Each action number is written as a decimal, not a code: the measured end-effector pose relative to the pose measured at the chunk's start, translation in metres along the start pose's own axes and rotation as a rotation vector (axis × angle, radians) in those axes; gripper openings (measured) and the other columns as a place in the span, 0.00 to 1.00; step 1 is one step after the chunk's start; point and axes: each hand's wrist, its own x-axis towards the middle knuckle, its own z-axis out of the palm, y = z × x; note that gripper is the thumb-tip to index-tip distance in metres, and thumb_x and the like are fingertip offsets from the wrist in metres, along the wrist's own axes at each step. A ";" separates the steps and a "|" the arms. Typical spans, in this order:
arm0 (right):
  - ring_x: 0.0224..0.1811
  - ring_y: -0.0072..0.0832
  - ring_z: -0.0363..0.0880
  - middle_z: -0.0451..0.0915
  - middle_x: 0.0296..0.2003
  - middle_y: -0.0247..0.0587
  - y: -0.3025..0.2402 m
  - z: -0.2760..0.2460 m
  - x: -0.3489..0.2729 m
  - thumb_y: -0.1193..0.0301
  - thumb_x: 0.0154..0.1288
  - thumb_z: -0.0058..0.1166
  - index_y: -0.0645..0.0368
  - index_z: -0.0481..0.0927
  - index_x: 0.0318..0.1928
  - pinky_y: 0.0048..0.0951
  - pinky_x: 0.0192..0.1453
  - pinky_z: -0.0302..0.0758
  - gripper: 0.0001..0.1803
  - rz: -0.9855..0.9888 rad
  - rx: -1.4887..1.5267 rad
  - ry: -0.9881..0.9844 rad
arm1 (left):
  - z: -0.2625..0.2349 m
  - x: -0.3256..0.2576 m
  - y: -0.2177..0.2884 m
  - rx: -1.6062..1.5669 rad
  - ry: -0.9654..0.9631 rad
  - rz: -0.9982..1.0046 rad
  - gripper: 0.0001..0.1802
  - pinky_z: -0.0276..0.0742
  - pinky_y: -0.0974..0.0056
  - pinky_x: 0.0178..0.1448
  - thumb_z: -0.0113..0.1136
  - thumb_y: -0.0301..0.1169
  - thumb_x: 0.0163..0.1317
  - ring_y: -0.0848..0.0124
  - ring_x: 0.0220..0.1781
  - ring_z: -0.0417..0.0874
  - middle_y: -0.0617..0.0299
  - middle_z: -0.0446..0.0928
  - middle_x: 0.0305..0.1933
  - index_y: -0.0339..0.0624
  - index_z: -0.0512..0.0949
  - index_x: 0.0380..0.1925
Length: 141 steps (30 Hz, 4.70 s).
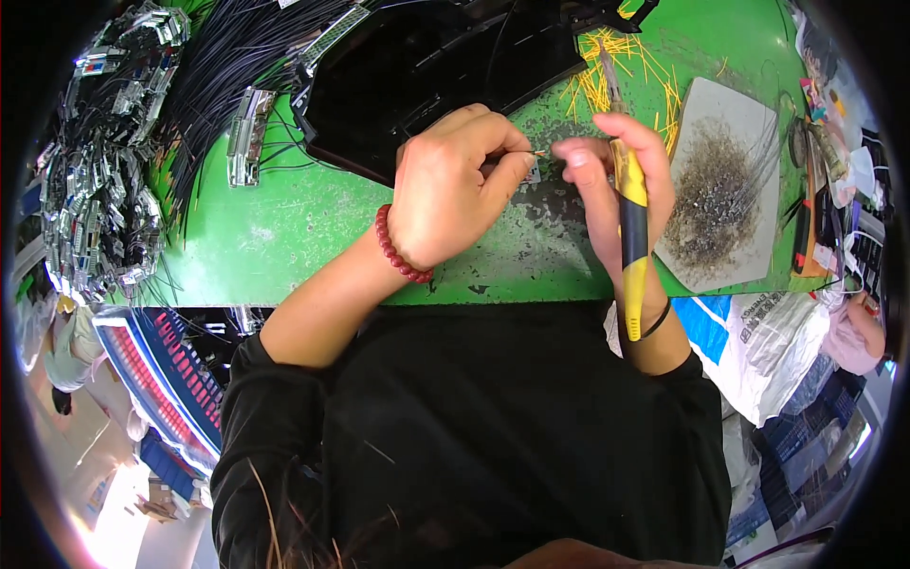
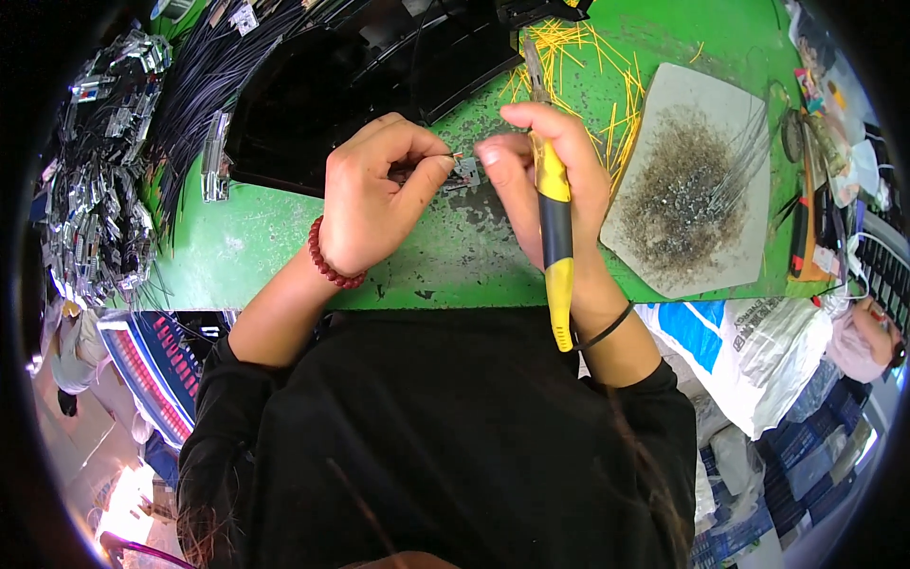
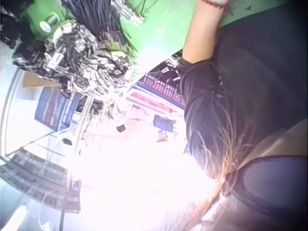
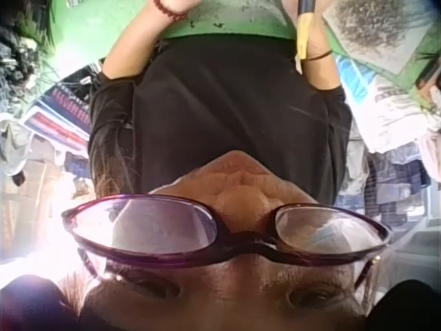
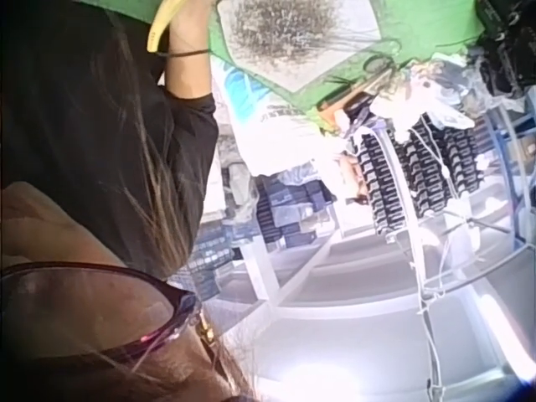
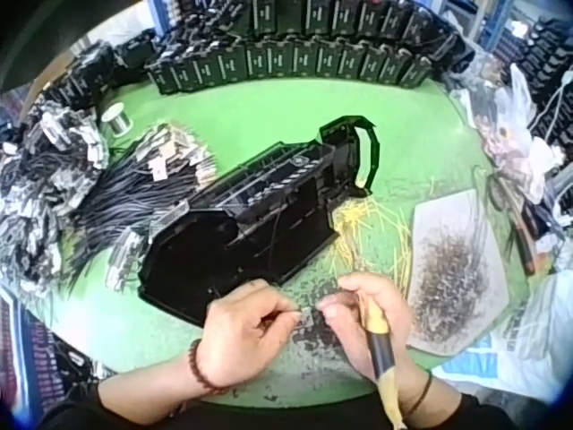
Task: The person picks up a black plastic housing, places it on the table, and solders wires onto a circuit board. They then place the completed assembly into a blue crate.
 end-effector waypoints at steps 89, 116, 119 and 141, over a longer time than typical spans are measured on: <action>0.23 0.16 0.70 0.80 0.27 0.41 -0.019 -0.156 -0.058 0.46 0.68 0.46 0.73 0.78 0.50 0.15 0.26 0.59 0.35 -0.025 -0.214 0.514 | 0.016 0.008 0.008 0.468 -0.217 0.088 0.03 0.73 0.64 0.28 0.62 0.21 0.49 0.62 0.23 0.78 0.59 0.76 0.26 0.40 0.78 0.21; 0.22 0.17 0.73 0.74 0.24 0.33 0.014 -0.226 -0.083 0.79 0.57 0.54 0.62 0.73 0.33 0.17 0.27 0.69 0.04 0.046 -0.194 0.716 | 0.019 0.009 0.008 0.423 -0.201 0.069 0.03 0.75 0.63 0.31 0.62 0.20 0.50 0.59 0.27 0.80 0.58 0.78 0.28 0.37 0.77 0.22; 0.20 0.17 0.69 0.73 0.23 0.34 0.011 -0.224 -0.085 0.79 0.57 0.51 0.62 0.73 0.33 0.17 0.26 0.67 0.03 -0.051 -0.040 0.732 | 0.016 0.008 0.009 0.456 -0.196 0.052 0.03 0.75 0.62 0.31 0.62 0.21 0.49 0.59 0.28 0.80 0.58 0.78 0.28 0.39 0.77 0.22; 0.29 0.15 0.67 0.74 0.30 0.34 0.014 -0.044 -0.038 0.74 0.53 0.63 0.63 0.74 0.35 0.18 0.33 0.65 0.12 0.135 0.000 0.046 | 0.015 0.005 -0.005 0.451 -0.139 0.142 0.04 0.74 0.62 0.27 0.61 0.24 0.49 0.60 0.25 0.79 0.61 0.76 0.26 0.41 0.76 0.19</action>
